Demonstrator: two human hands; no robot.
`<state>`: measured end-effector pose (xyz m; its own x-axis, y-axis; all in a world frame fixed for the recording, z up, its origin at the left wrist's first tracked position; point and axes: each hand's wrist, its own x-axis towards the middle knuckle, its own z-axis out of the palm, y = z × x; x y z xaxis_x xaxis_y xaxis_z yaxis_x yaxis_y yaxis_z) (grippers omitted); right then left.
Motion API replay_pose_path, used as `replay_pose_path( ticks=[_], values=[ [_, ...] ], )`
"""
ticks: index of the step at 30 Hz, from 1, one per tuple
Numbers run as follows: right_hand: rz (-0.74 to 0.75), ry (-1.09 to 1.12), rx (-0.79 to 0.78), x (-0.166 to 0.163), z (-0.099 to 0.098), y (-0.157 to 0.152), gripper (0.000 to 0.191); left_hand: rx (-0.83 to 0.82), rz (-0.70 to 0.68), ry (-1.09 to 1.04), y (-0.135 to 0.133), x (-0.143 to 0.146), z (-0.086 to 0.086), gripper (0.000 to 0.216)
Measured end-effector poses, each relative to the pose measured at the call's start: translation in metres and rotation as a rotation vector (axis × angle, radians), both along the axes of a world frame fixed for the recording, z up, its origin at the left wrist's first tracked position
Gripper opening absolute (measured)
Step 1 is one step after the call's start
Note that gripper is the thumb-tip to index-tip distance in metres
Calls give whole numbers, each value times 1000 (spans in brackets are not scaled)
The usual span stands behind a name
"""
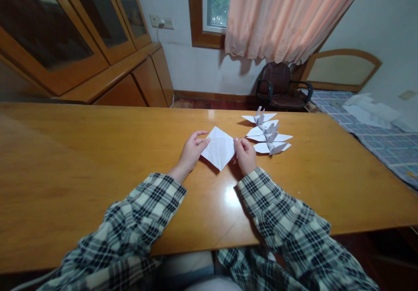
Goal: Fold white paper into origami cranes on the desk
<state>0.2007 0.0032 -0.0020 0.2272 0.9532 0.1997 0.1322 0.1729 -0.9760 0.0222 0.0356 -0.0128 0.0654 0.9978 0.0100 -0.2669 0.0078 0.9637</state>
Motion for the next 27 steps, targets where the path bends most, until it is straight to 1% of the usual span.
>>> replay_pose_path(
  ticks=[3,8,11,13,16,18,21,27],
  values=[
    [-11,15,-27,1,0,2,43,79,9,140,-1,-2,0,45],
    [40,27,-102,-1,-2,3,38,234,73,333,0,-10,-1,33],
    [70,13,-134,-3,-3,3,37,293,87,460,0,-18,-1,36],
    [74,3,-157,-3,-4,3,36,350,92,596,0,-22,0,37],
    [64,-23,-175,-3,-7,3,34,513,93,876,-3,-23,2,31],
    [51,-54,-175,-2,-8,4,31,600,62,1012,-8,-21,3,29],
    [43,-76,-179,-1,-9,4,28,633,-18,1115,-18,-15,3,32],
    [76,-146,-164,1,-8,4,22,515,-264,1324,-35,-12,-4,57]
  ],
)
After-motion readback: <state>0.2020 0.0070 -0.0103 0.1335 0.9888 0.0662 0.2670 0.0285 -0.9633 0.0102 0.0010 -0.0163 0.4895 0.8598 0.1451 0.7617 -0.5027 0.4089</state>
